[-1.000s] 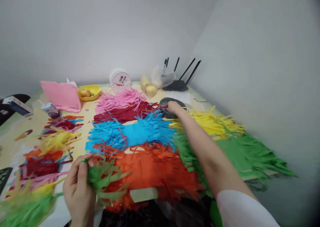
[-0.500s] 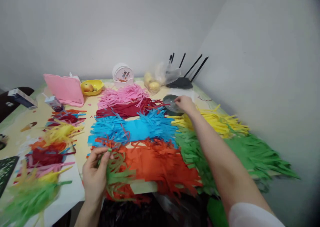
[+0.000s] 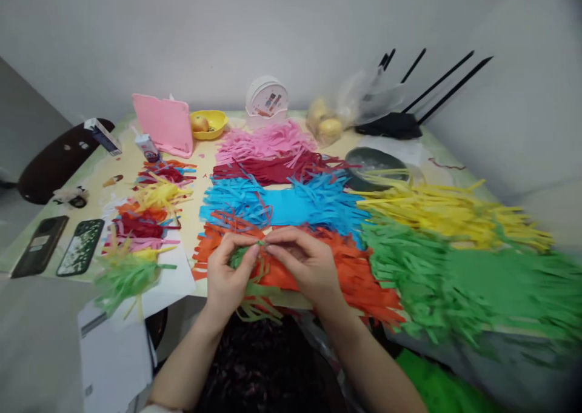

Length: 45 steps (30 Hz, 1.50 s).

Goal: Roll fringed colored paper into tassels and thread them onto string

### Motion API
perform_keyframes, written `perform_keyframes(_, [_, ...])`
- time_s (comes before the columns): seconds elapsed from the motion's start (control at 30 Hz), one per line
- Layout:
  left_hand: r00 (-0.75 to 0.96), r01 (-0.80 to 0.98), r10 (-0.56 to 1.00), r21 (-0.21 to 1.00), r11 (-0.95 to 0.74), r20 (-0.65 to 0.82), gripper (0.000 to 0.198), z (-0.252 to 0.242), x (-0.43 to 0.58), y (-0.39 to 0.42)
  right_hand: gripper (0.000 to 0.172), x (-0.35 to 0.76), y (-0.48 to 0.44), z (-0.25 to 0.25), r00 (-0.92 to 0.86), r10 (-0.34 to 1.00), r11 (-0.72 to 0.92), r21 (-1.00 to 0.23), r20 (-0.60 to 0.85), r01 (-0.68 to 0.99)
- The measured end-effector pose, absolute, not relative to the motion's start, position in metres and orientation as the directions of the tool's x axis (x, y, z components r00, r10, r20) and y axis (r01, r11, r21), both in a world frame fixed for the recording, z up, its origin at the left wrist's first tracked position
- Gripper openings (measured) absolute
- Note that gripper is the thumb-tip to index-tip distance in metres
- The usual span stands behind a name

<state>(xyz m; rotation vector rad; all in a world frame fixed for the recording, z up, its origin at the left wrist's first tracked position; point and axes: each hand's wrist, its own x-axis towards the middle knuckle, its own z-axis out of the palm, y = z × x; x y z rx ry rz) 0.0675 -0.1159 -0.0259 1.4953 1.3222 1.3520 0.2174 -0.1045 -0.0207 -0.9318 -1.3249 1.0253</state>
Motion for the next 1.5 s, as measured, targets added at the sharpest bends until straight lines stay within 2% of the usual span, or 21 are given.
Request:
perform_keyframes(0.27, [-0.109,0.313,0.928,0.898,-0.309,0.357,0.007,-0.026,0.059,-0.125,0.003,0.191,-0.115,-0.032,0.116,0.979,0.192,-0.951,0.168,-0.242])
perform_keyframes(0.5, [-0.136,0.303,0.932,0.91,-0.282,0.335,0.006,-0.028,0.065,-0.128,0.002,0.181,-0.12,-0.042,0.224,0.96,0.234,-0.926,0.171,-0.296])
perform_keyframes(0.7, [-0.092,0.339,0.928,0.887,-0.312,0.362,0.005,-0.031,0.067,-0.129,0.003,0.185,-0.122,-0.042,0.244,0.944,0.26,-0.955,0.22,-0.143])
perform_keyframes(0.87, [0.015,0.517,0.891,0.759,-0.395,0.454,0.008,-0.028,0.064,-0.126,0.012,0.19,-0.119,-0.048,0.197,0.939,0.268,-0.959,0.282,0.094])
perform_keyframes(1.03, [0.074,0.572,0.91,0.73,-0.373,0.407,0.009,-0.026,0.064,-0.126,0.017,0.193,-0.115,-0.053,0.165,0.929,0.304,-0.936,0.332,0.176])
perform_keyframes(1.2, [-0.012,0.448,0.966,0.865,-0.226,0.258,0.008,-0.028,0.065,-0.126,0.009,0.19,-0.118,-0.061,0.173,0.91,0.352,-0.922,0.377,0.159])
perform_keyframes(1.4, [-0.051,0.281,0.986,0.95,-0.139,0.16,0.008,-0.033,0.065,-0.126,0.005,0.186,-0.12,-0.055,0.127,0.968,0.22,-0.975,0.216,-0.02])
perform_keyframes(1.5, [-0.078,0.16,0.989,0.981,-0.113,0.126,0.005,-0.035,0.069,-0.128,0.005,0.186,-0.119,-0.05,0.147,0.972,0.197,-0.976,0.182,-0.092])
